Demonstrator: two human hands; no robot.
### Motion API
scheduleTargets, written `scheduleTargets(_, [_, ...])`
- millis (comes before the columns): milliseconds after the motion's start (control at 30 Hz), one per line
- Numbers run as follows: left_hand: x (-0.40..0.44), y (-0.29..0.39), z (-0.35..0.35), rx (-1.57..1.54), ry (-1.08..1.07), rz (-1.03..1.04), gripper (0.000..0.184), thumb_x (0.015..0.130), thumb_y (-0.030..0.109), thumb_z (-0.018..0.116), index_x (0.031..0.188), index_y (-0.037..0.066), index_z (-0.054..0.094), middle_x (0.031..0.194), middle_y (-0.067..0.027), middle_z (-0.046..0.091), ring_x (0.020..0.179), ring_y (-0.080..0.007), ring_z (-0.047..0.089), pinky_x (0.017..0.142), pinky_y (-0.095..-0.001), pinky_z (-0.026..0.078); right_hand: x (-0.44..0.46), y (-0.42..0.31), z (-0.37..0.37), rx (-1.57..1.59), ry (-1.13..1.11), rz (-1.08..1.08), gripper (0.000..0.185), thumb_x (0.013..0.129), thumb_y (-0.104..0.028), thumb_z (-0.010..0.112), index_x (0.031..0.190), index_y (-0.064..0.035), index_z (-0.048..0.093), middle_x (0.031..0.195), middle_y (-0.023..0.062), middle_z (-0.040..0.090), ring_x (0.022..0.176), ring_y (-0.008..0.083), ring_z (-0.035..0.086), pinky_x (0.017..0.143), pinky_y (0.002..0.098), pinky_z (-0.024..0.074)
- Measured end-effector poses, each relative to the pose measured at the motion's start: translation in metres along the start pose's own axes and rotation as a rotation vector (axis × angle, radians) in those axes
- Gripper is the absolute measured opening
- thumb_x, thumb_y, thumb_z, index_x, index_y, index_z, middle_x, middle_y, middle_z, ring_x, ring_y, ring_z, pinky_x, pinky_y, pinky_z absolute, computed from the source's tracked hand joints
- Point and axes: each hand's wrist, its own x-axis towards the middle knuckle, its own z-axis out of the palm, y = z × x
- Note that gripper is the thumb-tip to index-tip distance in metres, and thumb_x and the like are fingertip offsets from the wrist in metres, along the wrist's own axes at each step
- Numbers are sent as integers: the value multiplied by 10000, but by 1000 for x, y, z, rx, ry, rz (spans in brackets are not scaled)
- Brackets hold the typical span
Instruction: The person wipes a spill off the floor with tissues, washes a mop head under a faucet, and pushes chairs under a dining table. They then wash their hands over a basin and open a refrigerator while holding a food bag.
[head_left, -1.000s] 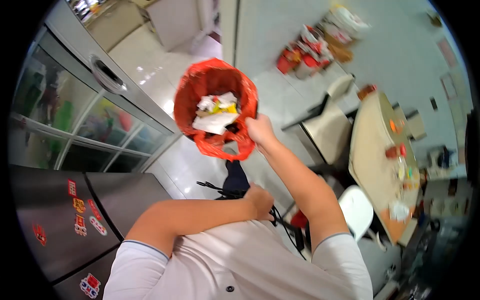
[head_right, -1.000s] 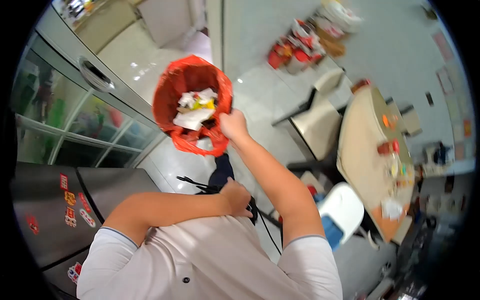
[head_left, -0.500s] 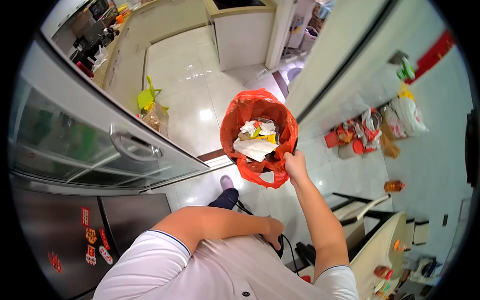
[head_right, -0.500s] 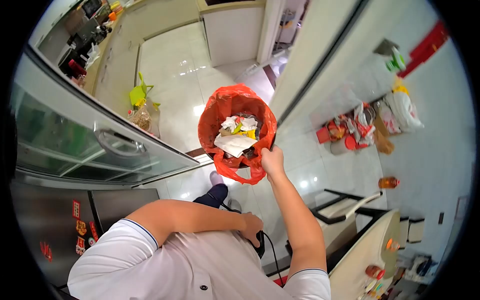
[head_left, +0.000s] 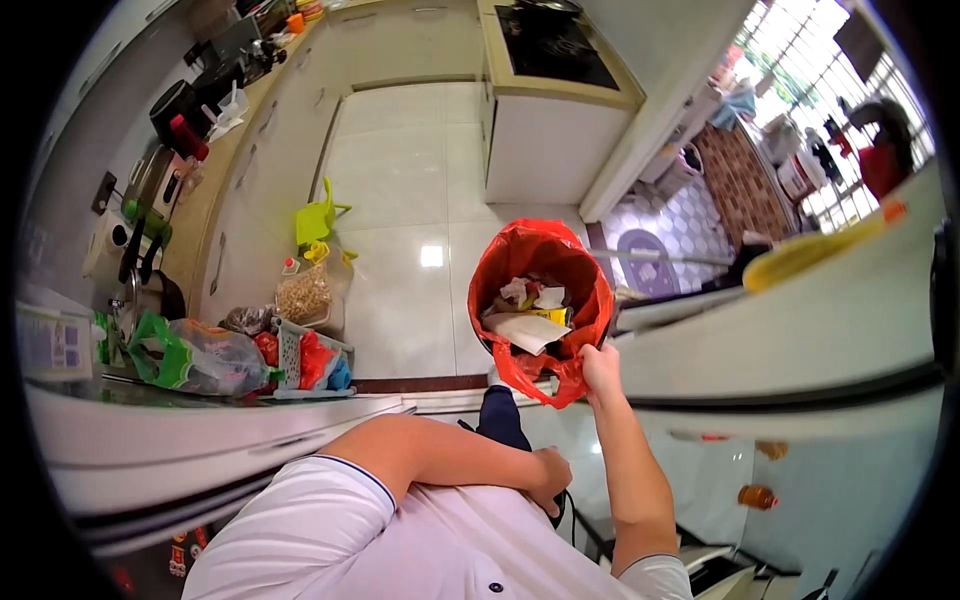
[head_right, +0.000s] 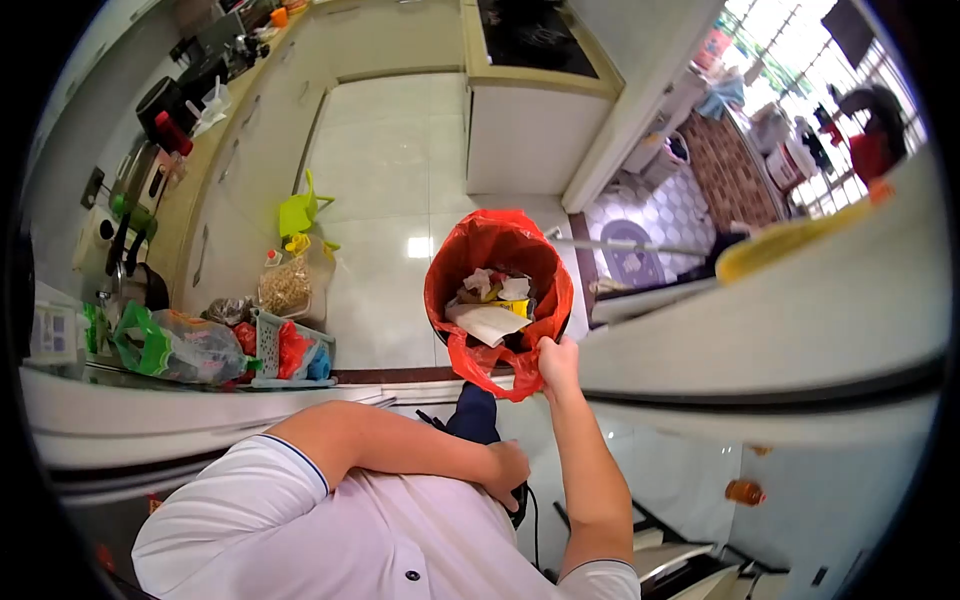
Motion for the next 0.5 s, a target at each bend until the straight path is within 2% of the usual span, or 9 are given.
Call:
scheduleTargets(67, [-5,-36,-45,-118,-54,-110,631,834,646,540,815,46,736,830,-133,702,797,-284,657,855,-391,422,54,-12,16,-41,-37,-40,173,764,16,518,906,54,609,791,62,607,657,156,544,597,300,448])
scheduleTargets(100, [-6,-49,-51,-94,49,-112,659,861,651,502,813,38,737,827,-139,702,803,-289,661,865,-394,417,71,-16,25,-88,-48,-76,176,764,-5,522,905,61,604,780,64,605,665,153,543,600,306,449])
scheduleTargets(133, [-4,-65,-65,-109,64,-133,659,861,651,502,813,38,737,827,-139,702,803,-289,661,865,-394,417,97,-26,34,-133,-59,-111,183,764,-26,527,904,67,598,768,66,604,674,150,542,602,312,449])
scheduleTargets(200, [-9,-101,-99,-117,154,-139,606,872,587,542,822,17,741,865,-146,705,864,-309,668,910,-427,431,137,-59,60,-176,-107,-119,196,770,-30,524,917,72,602,795,80,615,699,162,546,630,322,459])
scheduleTargets(233, [-11,-115,-115,-121,122,-153,581,875,563,551,871,14,740,903,-152,705,906,-309,667,992,-449,407,150,-78,72,-230,-94,-115,192,773,-32,523,915,70,605,798,82,614,699,159,545,631,325,458])
scheduleTargets(400, [-37,-183,-170,-157,189,-189,544,873,533,563,951,23,737,956,-163,703,972,-311,660,1105,-484,323,224,-134,135,-390,-146,-159,175,790,-40,527,898,79,596,783,92,599,689,156,547,616,330,447])
scheduleTargets(433, [-43,-201,-173,-140,249,-199,536,888,531,541,880,33,741,884,-149,702,908,-307,666,1099,-488,316,232,-146,153,-365,-113,-175,138,751,-42,555,830,66,591,716,70,565,642,153,521,568,324,417])
scheduleTargets(500, [-54,-239,-178,-109,339,-225,547,910,530,511,786,49,741,800,-130,699,832,-300,669,1093,-484,306,272,-148,188,-415,-131,-164,162,772,-50,546,861,79,591,753,87,584,664,161,536,588,329,431])
